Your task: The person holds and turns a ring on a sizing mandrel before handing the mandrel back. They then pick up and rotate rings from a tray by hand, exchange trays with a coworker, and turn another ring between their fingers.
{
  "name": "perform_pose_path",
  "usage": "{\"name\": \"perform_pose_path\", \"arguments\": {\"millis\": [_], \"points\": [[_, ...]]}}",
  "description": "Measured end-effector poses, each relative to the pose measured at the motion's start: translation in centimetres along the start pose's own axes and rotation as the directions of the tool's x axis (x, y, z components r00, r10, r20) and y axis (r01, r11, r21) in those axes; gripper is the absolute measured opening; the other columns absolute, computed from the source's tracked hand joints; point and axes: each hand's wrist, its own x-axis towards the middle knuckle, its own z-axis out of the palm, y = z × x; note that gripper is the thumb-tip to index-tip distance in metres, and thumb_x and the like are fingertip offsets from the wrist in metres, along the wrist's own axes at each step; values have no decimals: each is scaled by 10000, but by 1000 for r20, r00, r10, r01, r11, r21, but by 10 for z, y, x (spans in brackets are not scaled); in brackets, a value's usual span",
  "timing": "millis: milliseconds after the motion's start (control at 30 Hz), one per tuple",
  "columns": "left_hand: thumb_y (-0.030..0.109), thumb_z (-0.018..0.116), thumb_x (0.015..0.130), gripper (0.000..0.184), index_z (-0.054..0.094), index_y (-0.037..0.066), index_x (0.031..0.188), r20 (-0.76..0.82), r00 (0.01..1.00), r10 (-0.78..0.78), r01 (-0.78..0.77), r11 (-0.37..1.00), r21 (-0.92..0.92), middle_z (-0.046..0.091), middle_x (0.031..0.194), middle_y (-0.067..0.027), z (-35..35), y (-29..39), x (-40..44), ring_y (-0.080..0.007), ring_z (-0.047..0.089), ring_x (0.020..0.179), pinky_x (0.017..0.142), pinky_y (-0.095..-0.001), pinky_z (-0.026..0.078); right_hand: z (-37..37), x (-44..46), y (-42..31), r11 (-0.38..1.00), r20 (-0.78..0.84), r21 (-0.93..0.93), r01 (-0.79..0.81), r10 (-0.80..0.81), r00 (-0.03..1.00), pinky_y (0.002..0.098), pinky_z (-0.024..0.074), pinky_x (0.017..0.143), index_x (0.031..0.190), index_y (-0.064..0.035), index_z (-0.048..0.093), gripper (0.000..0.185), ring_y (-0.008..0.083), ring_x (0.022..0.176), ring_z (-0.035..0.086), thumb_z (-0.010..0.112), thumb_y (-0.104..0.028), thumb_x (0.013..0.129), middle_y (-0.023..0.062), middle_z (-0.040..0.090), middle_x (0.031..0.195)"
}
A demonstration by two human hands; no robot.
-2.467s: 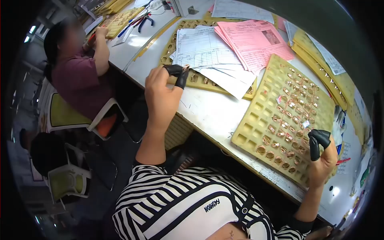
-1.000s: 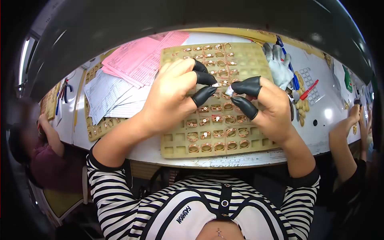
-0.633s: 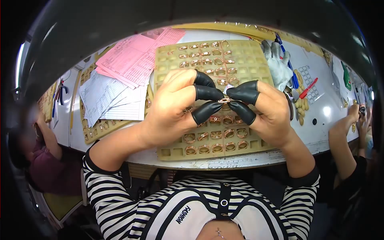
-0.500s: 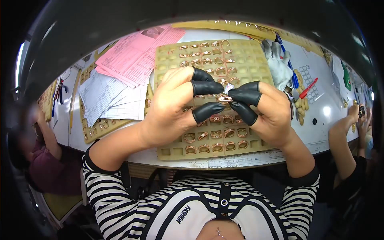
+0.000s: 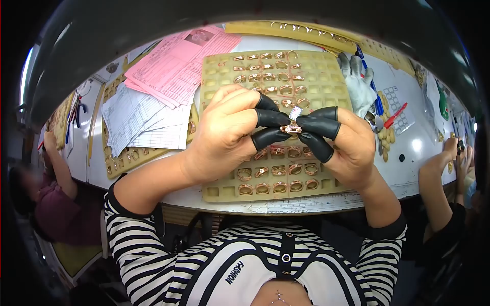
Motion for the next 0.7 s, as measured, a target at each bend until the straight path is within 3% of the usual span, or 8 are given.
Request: {"name": "perform_pose_path", "arguments": {"millis": [700], "points": [[142, 770, 739, 161, 726, 83, 882, 20, 1000, -7, 7, 1000, 14, 623, 815, -34, 2, 1, 0, -219, 577, 760, 756, -331, 422, 0, 1, 0, 1000, -4, 6, 30, -30, 1000, 330, 466, 520, 911, -19, 705, 255, 235, 621, 611, 777, -49, 667, 87, 630, 776]]}}
